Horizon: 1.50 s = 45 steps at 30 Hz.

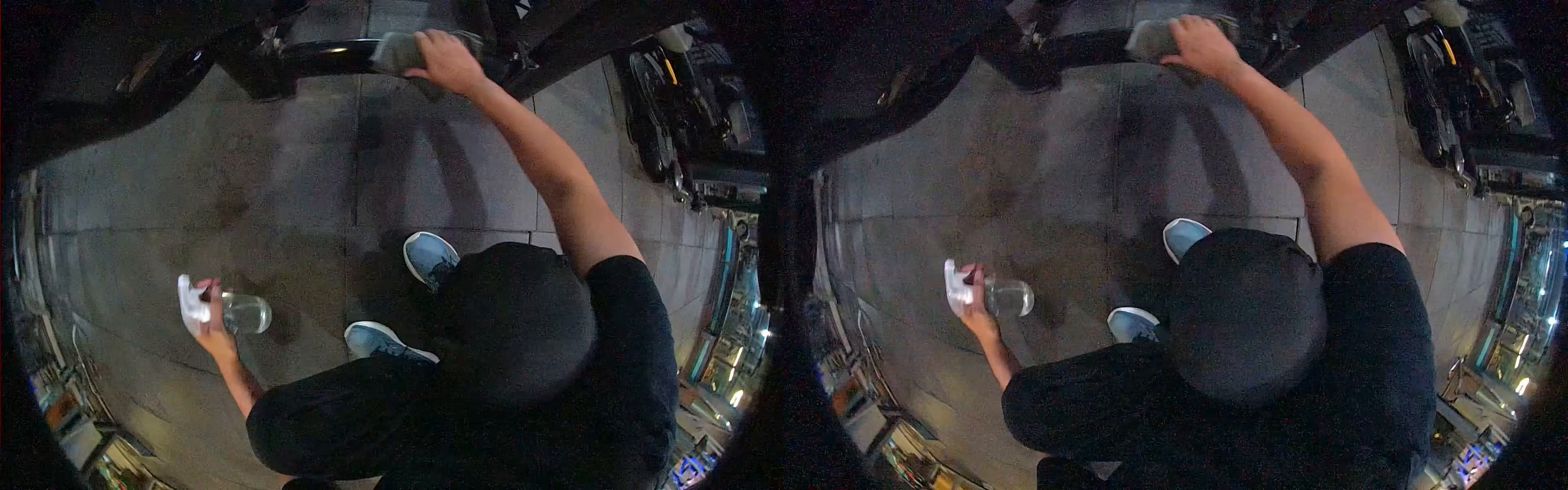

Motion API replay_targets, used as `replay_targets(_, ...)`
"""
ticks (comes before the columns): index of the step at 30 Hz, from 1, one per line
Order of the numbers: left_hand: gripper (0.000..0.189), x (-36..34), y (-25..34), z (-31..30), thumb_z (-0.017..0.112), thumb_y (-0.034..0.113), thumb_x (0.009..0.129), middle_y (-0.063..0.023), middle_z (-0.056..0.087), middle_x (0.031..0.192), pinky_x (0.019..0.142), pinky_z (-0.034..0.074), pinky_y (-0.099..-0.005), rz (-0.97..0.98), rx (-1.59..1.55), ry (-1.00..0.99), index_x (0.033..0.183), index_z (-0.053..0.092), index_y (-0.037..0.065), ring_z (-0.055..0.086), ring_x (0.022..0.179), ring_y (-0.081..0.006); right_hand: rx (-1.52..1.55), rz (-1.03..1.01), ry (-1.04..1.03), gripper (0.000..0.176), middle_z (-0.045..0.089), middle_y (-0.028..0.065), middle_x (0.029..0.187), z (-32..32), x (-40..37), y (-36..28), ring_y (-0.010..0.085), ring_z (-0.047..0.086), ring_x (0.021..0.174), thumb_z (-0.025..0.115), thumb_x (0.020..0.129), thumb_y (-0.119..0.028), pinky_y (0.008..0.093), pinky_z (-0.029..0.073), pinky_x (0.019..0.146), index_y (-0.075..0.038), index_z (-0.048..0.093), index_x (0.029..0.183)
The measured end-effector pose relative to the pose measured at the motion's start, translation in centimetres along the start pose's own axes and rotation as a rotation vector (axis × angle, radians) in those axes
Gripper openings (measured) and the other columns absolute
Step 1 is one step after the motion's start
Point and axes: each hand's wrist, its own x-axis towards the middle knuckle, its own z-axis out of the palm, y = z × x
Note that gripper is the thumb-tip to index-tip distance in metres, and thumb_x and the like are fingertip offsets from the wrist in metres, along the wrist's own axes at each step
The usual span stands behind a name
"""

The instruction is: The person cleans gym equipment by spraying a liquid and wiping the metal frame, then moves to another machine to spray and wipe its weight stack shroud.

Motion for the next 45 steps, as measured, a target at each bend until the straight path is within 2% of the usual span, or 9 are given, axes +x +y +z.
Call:
replay_targets(8,0.056,-3.9,-1.9,-6.9,0.073,0.013,0.099,-0.0099,0.070,0.112,0.086,0.056,-0.0370,0.058,0.277,0.188,0.147,0.051,-0.002,0.067,0.097,-0.0204,-0.157,0.134,-0.114,0.082,0.060,0.0207,0.127,-1.3,-4.4,2.6,0.0398,0.061,0.119,0.071,0.089,-0.062,0.0491,0.049,0.102,0.005,0.052,0.133)
replay_targets(13,0.056,-7.1,-3.4,-5.3,0.072,0.017,0.100,-0.0134,0.070,0.115,0.085,0.057,-0.0391,-0.160,0.053,0.390,0.148,0.050,-0.001,0.068,0.098,-0.0225,0.121,0.079,-0.171,0.074,0.065,0.0175,0.118,1.1,6.5,-6.2,0.0342,0.064,0.112,0.073,0.087,-0.061,0.0474,0.052,0.093,0.005,0.063,0.121)
replay_targets(15,0.050,-6.6,-3.9,-5.4,0.071,0.018,0.101,-0.0143,0.069,0.117,0.086,0.057,-0.0394,-0.182,0.042,0.334,0.143,0.053,-0.002,0.069,0.098,-0.0233,0.198,0.082,-0.386,0.068,0.067,0.0151,0.110,2.5,13.6,-11.0,0.0337,0.066,0.108,0.076,0.084,-0.058,0.0475,0.052,0.088,0.003,0.066,0.112)
replay_targets(18,0.040,-5.6,-1.2,-3.0,0.068,0.017,0.102,-0.0138,0.068,0.118,0.086,0.057,-0.0384,-0.146,0.069,0.309,0.135,0.058,-0.002,0.068,0.099,-0.0228,0.040,-0.016,-0.132,0.066,0.066,0.0160,0.109,5.6,16.4,-15.1,0.0362,0.066,0.109,0.078,0.084,-0.057,0.0480,0.053,0.090,0.002,0.065,0.111)
replay_targets(23,0.028,-5.0,-1.6,-3.1,0.064,0.012,0.104,-0.0126,0.068,0.115,0.085,0.057,-0.0369,-0.039,0.076,0.235,0.127,0.060,-0.001,0.065,0.101,-0.0200,0.189,-0.107,-0.089,0.073,0.064,0.0192,0.113,3.8,14.6,-12.6,0.0368,0.065,0.112,0.072,0.090,-0.061,0.0454,0.053,0.094,0.005,0.060,0.118)
replay_targets(27,0.026,-4.7,-0.5,-2.4,0.065,0.012,0.104,-0.0121,0.068,0.113,0.085,0.057,-0.0371,-0.001,-0.043,0.160,0.126,0.060,-0.001,0.065,0.098,-0.0195,0.219,0.030,-0.114,0.067,0.061,0.0184,0.100,-0.7,6.8,-4.9,0.0373,0.066,0.098,0.070,0.091,-0.063,0.0475,0.054,0.085,0.001,0.058,0.106)
replay_targets(35,0.029,-4.1,-0.3,-2.7,0.066,0.012,0.104,-0.0127,0.068,0.114,0.083,0.060,-0.0392,0.062,0.064,0.159,0.128,0.060,-0.003,0.068,0.092,-0.0219,0.043,0.095,0.009,0.079,0.061,0.0234,0.120,-4.1,-7.0,6.4,0.0439,0.061,0.113,0.071,0.088,-0.060,0.0487,0.050,0.098,0.004,0.053,0.132)
replay_targets(39,0.029,-4.6,-1.1,-2.7,0.067,0.010,0.103,-0.0134,0.068,0.114,0.082,0.060,-0.0389,0.056,0.044,0.244,0.128,0.060,-0.003,0.068,0.092,-0.0216,-0.115,0.228,-0.098,0.084,0.060,0.0215,0.129,-2.6,-4.5,2.7,0.0395,0.058,0.121,0.069,0.089,-0.061,0.0497,0.044,0.104,0.006,0.050,0.136)
replay_targets(45,0.027,-4.6,-0.1,-3.2,0.066,0.007,0.102,-0.0127,0.069,0.113,0.083,0.061,-0.0388,-0.116,0.012,0.174,0.127,0.061,-0.003,0.069,0.096,-0.0208,0.060,0.061,-0.112,0.077,0.062,0.0200,0.111,-1.7,5.5,-4.7,0.0378,0.063,0.110,0.067,0.090,-0.067,0.0492,0.050,0.093,0.005,0.058,0.116)
